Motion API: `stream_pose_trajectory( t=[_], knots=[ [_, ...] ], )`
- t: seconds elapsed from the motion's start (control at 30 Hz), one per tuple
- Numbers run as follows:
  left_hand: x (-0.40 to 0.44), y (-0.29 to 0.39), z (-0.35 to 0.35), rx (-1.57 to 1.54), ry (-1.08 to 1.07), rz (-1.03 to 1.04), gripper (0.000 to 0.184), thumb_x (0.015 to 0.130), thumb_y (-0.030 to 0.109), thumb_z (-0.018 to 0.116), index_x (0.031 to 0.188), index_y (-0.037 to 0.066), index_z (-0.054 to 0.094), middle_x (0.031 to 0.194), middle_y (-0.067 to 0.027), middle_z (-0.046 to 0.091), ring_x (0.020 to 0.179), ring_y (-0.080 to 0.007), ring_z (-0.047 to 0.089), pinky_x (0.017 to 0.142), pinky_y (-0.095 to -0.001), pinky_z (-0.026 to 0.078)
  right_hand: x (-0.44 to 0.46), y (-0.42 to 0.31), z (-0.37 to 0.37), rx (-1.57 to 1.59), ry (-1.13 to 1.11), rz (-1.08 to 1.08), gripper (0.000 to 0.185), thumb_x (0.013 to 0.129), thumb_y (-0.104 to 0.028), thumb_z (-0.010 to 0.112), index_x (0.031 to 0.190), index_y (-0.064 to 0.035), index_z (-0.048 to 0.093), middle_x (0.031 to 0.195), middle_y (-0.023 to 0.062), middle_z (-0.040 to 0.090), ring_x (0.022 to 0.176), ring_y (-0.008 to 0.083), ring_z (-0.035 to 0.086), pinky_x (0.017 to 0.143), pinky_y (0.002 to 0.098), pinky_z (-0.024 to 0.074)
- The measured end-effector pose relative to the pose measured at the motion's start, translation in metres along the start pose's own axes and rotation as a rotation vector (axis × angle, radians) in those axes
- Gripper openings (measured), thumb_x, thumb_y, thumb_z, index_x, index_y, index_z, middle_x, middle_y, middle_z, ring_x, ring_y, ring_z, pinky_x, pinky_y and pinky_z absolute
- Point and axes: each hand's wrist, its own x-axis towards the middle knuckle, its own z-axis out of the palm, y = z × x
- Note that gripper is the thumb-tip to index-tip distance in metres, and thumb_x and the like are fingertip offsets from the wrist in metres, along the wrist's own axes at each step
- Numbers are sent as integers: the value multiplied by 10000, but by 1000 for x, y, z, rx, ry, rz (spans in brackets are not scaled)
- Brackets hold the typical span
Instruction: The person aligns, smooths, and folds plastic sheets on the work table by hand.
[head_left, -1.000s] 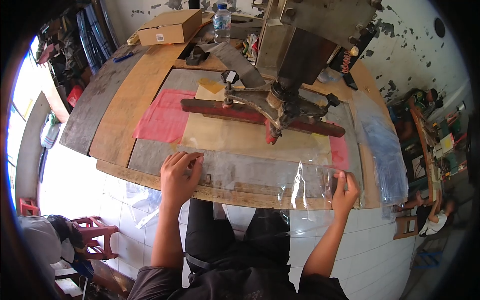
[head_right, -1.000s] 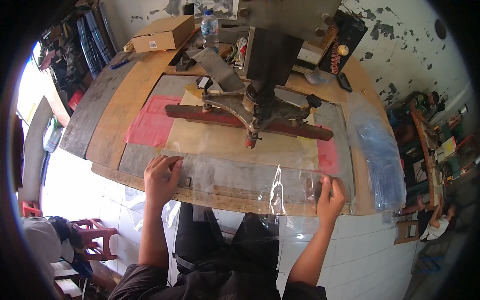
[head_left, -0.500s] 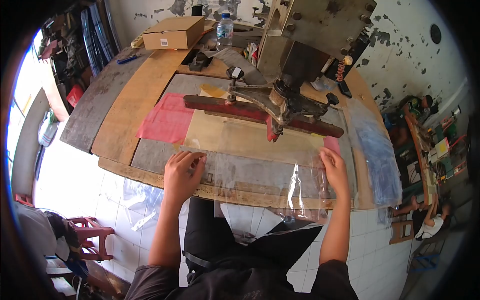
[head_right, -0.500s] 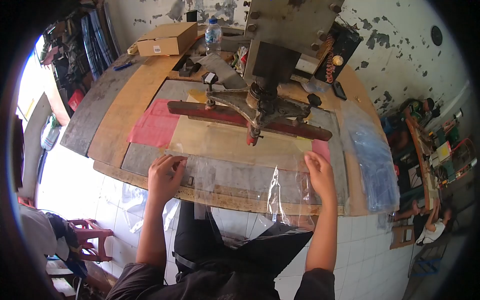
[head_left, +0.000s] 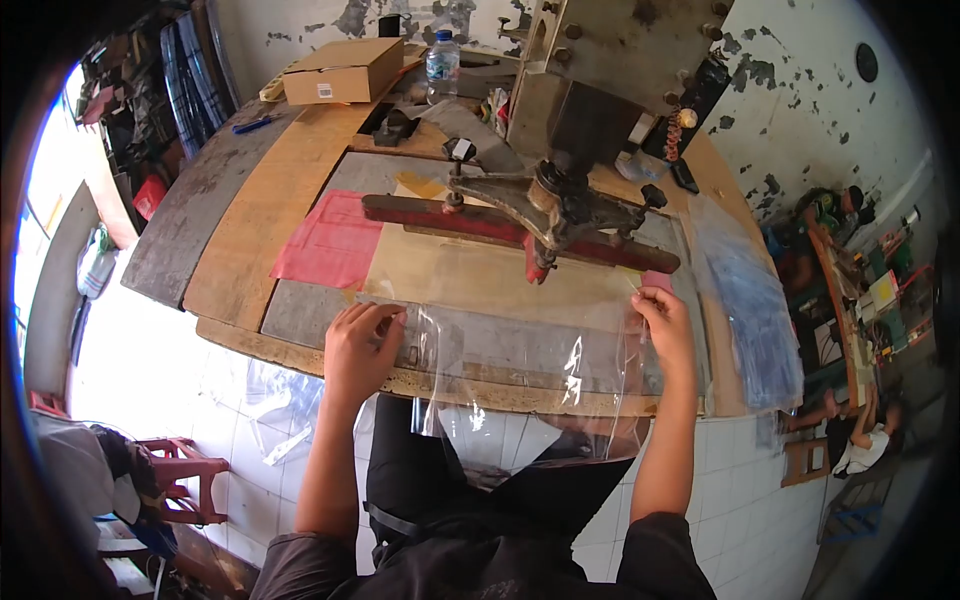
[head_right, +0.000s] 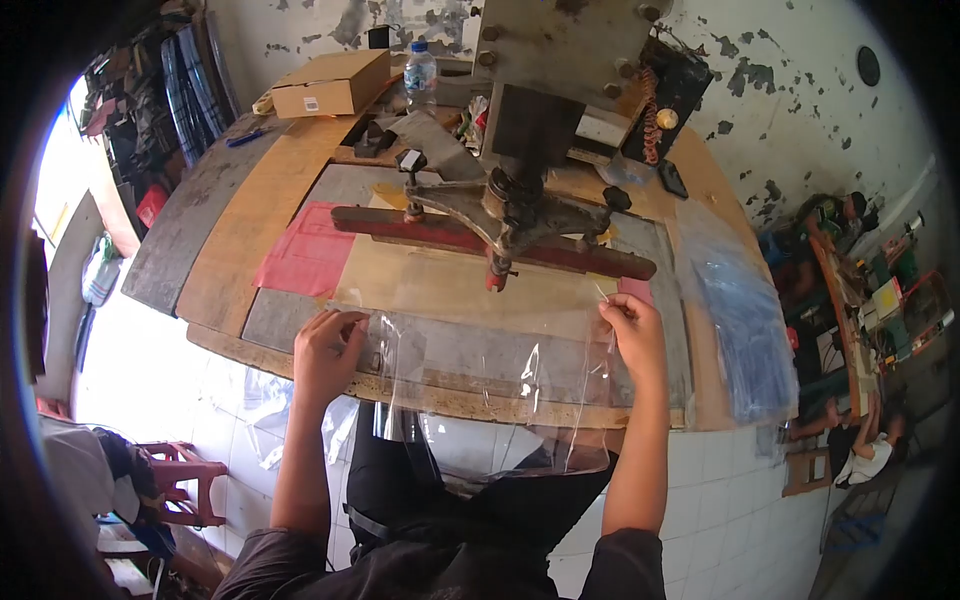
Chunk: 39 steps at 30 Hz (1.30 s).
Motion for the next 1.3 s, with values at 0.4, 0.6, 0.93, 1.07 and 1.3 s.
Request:
stream_pose_trajectory(
  t=[0.4,0.6,0.93,1.07,1.3],
  knots=[
    [9,2,1,116,-169,173,348,934,233,769,1213,30,723,1368,-161,662,1297,-369,592,1160,-449,393,-88,13,16,373,140,-71,174,1047,-154,682,1163,-24,680,949,21,702,667,73,611,587,239,449],
    [3,16,9,-359,-297,-186,310,997,187,740,1201,-31,659,1174,-162,755,1147,-260,688,1033,-394,490,-94,16,23,358,173,-164,208,1058,-145,654,1226,-24,665,971,37,722,675,59,599,599,223,438],
    [-3,12,8,-813,-282,-416,214,1094,98,627,1220,-73,646,932,-125,790,887,-145,757,833,-292,589,-88,21,25,270,144,-101,245,1062,-199,668,1242,-32,677,935,52,756,674,45,563,621,218,425],
    [-1,16,5,-804,-251,-409,286,1088,71,626,1329,-85,630,931,-129,798,887,-130,747,827,-285,588,-88,14,27,234,158,-89,248,1067,-219,664,1230,-33,681,916,55,751,670,48,562,628,223,431],
    [-3,14,5,-811,-245,-428,337,1073,44,642,1384,-84,613,919,-107,794,892,-121,748,807,-272,580,-88,17,28,219,150,-97,276,1061,-218,675,1253,-20,669,884,19,703,696,66,580,646,225,434]
  ],
)
